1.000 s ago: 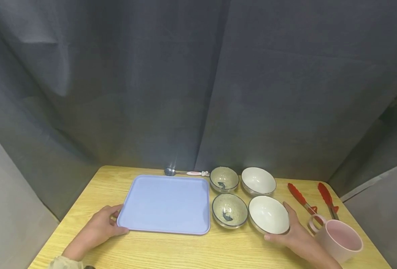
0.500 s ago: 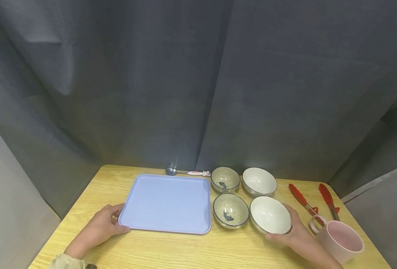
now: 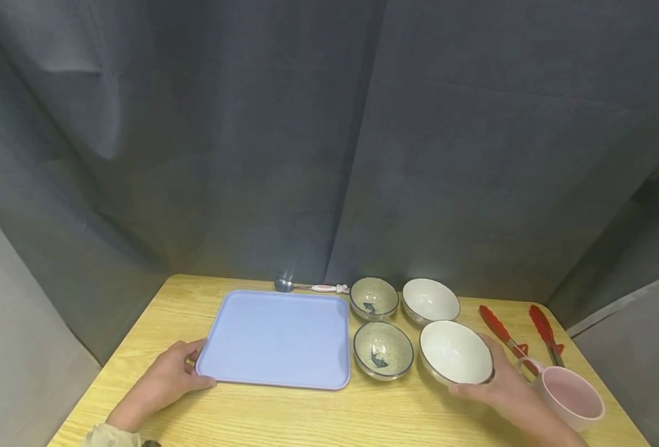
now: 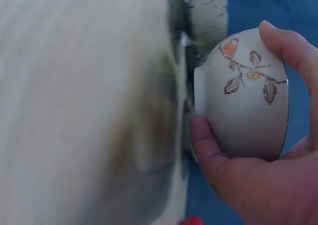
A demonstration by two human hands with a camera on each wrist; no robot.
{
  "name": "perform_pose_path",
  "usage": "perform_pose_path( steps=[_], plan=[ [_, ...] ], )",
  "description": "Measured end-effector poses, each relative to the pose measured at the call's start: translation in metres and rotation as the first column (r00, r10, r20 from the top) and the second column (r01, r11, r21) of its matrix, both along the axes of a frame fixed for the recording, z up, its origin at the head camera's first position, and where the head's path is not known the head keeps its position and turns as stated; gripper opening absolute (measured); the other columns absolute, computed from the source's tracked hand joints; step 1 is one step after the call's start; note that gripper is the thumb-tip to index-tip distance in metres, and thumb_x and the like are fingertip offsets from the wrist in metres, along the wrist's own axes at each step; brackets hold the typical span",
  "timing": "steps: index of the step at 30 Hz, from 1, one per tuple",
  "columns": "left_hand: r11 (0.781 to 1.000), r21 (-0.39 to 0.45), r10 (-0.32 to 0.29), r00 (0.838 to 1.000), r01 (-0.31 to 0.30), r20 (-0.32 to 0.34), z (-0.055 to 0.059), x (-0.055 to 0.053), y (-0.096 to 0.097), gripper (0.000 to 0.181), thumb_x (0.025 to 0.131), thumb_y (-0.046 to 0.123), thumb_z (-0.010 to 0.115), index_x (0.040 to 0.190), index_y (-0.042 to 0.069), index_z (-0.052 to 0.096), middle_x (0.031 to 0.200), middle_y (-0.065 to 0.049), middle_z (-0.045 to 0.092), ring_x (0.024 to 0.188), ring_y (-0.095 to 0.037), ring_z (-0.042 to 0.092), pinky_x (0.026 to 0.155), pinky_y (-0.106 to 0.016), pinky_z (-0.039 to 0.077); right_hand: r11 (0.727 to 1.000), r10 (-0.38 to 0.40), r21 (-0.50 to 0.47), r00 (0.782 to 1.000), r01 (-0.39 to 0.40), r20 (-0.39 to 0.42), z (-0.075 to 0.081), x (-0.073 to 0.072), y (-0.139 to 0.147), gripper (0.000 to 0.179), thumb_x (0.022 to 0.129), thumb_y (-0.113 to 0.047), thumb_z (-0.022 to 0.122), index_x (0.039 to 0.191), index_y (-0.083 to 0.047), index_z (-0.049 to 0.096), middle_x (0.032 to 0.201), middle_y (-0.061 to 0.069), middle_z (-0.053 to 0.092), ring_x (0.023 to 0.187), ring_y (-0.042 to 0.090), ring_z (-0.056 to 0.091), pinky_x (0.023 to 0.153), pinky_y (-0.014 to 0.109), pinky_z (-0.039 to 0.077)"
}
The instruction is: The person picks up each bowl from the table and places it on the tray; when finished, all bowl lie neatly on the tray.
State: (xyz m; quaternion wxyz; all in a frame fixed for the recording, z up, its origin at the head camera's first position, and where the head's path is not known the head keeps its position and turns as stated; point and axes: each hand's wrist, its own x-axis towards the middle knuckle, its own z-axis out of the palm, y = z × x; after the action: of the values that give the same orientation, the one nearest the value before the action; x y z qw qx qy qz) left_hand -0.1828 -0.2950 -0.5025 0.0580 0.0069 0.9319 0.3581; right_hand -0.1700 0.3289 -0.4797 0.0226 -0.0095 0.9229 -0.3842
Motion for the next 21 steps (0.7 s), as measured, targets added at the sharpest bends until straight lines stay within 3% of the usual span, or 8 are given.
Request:
perform_pose_path(
  steps=[4,11,14,21],
  plan=[
    [1.000,0.007,-0.001,1.000,0.001,0.000,0.001,0.001,0.000,0.095,0.082,0.023,0.102,0.158,-0.008,0.055,0.118,-0.011,0.068,0.096,-0.016,0.068,0.074,-0.025,0.055,0.998,0.027,-0.058,0.999,-0.026,0.020,0.019,-0.006,-0.006,0.127,0.084,-0.027,0.100,0.173,0.000,0.015,0.165,0.034,0.041,0.142,0.054,0.056,0.105,0.054,0.058],
    [1.000,0.011,0.002,1.000,-0.002,-0.008,0.001,0.002,0.001,0.094,0.081,0.021,0.102,0.157,-0.010,0.055,0.117,-0.011,0.068,0.096,-0.016,0.069,0.074,-0.025,0.055,0.999,0.048,-0.009,0.999,-0.047,0.014,0.050,-0.023,-0.028,0.134,0.081,-0.029,0.102,0.172,0.008,0.011,0.164,0.041,0.038,0.141,0.057,0.057,0.107,0.056,0.058],
    [1.000,0.007,0.005,1.000,-0.004,-0.013,0.001,0.002,0.002,0.094,0.081,0.021,0.102,0.156,-0.010,0.056,0.116,-0.011,0.069,0.096,-0.016,0.069,0.075,-0.025,0.056,0.995,0.090,-0.055,0.995,-0.088,0.033,0.058,-0.031,-0.041,0.132,0.082,-0.029,0.101,0.173,0.004,0.011,0.167,0.037,0.037,0.142,0.053,0.058,0.106,0.050,0.058],
    [1.000,0.031,-0.005,1.000,0.005,-0.007,-0.001,0.000,0.008,0.094,0.081,0.022,0.102,0.157,-0.008,0.056,0.116,-0.011,0.068,0.095,-0.016,0.069,0.075,-0.025,0.056,0.973,0.168,-0.173,0.982,-0.151,0.087,0.066,-0.050,-0.082,0.131,0.083,-0.028,0.099,0.176,-0.007,0.009,0.169,0.035,0.038,0.145,0.049,0.058,0.112,0.054,0.054]
  ],
)
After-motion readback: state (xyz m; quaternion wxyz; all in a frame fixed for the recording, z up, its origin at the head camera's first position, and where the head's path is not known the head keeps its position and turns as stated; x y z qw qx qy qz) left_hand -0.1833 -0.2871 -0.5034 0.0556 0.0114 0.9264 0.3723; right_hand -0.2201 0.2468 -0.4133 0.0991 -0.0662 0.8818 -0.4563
